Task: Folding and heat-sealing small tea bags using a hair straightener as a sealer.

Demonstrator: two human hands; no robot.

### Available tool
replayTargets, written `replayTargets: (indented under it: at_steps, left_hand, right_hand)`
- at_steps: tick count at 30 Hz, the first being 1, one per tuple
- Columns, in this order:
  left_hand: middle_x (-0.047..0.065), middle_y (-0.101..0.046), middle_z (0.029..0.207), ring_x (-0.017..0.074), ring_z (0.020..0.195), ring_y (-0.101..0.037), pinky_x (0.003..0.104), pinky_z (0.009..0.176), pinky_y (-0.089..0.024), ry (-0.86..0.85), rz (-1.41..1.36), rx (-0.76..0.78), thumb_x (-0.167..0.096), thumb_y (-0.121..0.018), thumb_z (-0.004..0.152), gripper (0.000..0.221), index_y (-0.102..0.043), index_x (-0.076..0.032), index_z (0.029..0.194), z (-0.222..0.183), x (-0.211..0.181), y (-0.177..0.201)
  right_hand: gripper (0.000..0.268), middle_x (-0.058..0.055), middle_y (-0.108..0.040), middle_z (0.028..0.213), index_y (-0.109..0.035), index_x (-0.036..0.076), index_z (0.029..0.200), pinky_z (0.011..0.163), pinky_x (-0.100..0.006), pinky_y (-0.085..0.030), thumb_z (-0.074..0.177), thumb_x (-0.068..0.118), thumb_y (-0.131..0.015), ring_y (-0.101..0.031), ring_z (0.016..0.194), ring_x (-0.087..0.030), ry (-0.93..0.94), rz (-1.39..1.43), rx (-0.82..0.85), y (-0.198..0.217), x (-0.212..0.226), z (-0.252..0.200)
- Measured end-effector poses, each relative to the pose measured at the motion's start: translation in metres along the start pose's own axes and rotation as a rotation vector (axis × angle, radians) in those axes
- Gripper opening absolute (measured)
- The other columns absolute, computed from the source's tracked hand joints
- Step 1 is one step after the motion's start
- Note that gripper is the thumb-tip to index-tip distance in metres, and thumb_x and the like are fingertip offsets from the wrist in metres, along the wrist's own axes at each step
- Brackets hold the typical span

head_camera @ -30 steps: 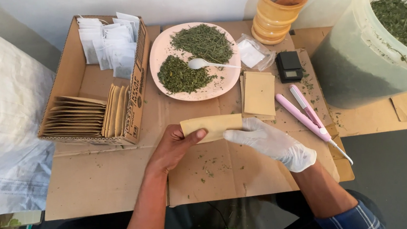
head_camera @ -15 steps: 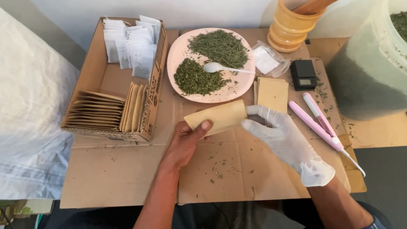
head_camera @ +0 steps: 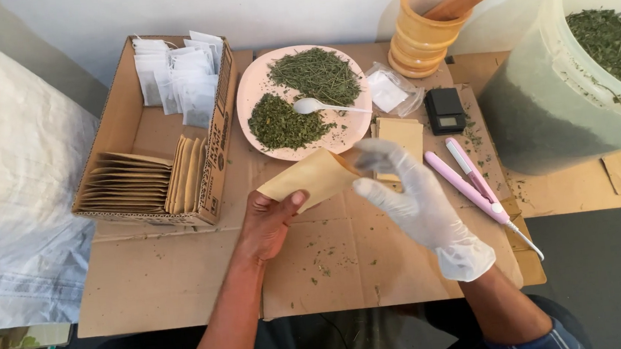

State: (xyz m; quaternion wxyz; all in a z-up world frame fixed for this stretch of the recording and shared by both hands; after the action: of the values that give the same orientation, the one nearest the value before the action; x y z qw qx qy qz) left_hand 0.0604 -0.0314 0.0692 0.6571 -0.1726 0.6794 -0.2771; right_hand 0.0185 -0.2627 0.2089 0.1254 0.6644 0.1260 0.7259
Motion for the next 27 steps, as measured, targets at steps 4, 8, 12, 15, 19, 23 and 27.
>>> replayTargets:
  at_steps: [4,8,12,15,19,23,27]
  left_hand:
    - [0.025,-0.085,0.119,0.0330,0.112,-0.079,0.055,0.098,-0.068,0.023,0.018,0.016,0.000,-0.090,0.090,0.035,-0.083,0.005,0.125,0.002,0.017,0.008]
    - [0.023,-0.085,0.121,0.0262,0.112,-0.076,0.050,0.098,-0.066,0.017,0.092,0.083,-0.008,-0.094,0.089,0.045,-0.082,0.003,0.130,-0.004,0.013,-0.004]
    - [0.021,-0.081,0.134,0.0228,0.122,-0.070,0.050,0.110,-0.059,-0.059,0.215,0.159,-0.029,-0.095,0.088,0.068,-0.074,0.003,0.144,-0.013,-0.029,-0.035]
    - [0.022,-0.082,0.125,0.0246,0.122,-0.073,0.045,0.111,-0.058,-0.137,0.236,0.196,-0.045,-0.093,0.088,0.069,-0.079,0.002,0.136,-0.015,-0.033,-0.035]
    - [0.018,-0.082,0.110,0.0227,0.105,-0.077,0.041,0.096,-0.063,-0.196,0.309,0.263,-0.015,-0.093,0.093,0.034,-0.083,0.001,0.121,-0.019,-0.033,-0.048]
    - [0.012,-0.077,0.091,0.0112,0.087,-0.067,0.030,0.078,-0.059,-0.240,0.377,0.223,-0.006,-0.086,0.100,0.011,-0.085,0.003,0.107,-0.015,-0.037,-0.049]
    - [0.009,-0.069,0.079,0.0080,0.073,-0.058,0.025,0.066,-0.054,-0.247,0.375,0.174,-0.008,-0.081,0.105,0.014,-0.082,0.005,0.108,-0.010,-0.027,-0.035]
  right_hand:
    - [0.060,-0.009,-0.083,0.132,-0.076,0.025,0.144,0.120,-0.052,-0.052,0.091,0.048,-0.090,-0.076,0.127,-0.026,-0.054,-0.140,0.041,-0.015,0.004,-0.003]
    - [0.015,0.003,-0.075,0.088,-0.081,0.024,0.105,0.091,-0.032,-0.061,0.099,0.036,-0.089,-0.074,0.083,-0.013,0.302,-0.240,-0.089,-0.014,-0.006,0.002]
    - [0.018,-0.001,-0.074,0.080,-0.076,0.019,0.090,0.079,-0.033,-0.062,0.104,0.028,-0.084,-0.073,0.074,-0.019,0.439,-0.286,-0.024,-0.013,-0.004,0.005]
    - [0.018,-0.011,-0.083,0.089,-0.082,0.012,0.099,0.083,-0.047,-0.067,0.106,0.028,-0.076,-0.082,0.087,-0.034,0.394,-0.412,0.300,-0.025,0.000,-0.001]
    - [0.017,-0.009,-0.083,0.091,-0.082,0.017,0.105,0.083,-0.051,-0.067,0.101,0.034,-0.080,-0.081,0.095,-0.036,0.332,-0.619,0.369,-0.038,-0.014,-0.003]
    - [0.017,-0.002,-0.082,0.090,-0.081,0.023,0.107,0.084,-0.045,-0.067,0.104,0.039,-0.076,-0.082,0.094,-0.029,0.253,-0.670,0.330,-0.040,-0.022,0.001]
    - [0.013,0.004,-0.077,0.088,-0.076,0.027,0.103,0.081,-0.040,-0.066,0.106,0.040,-0.073,-0.080,0.092,-0.024,0.243,-0.636,0.253,-0.046,-0.039,0.005]
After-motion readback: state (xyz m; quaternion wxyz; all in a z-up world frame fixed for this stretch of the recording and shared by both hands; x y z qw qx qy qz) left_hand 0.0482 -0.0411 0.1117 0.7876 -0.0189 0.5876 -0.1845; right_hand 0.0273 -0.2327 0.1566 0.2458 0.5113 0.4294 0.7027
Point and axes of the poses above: each hand's wrist, its own z-axis towards the middle knuckle, its own y-axis out of the back of the hand, x = y × z, the point moved 7 cm from there along z, towards the middle knuckle
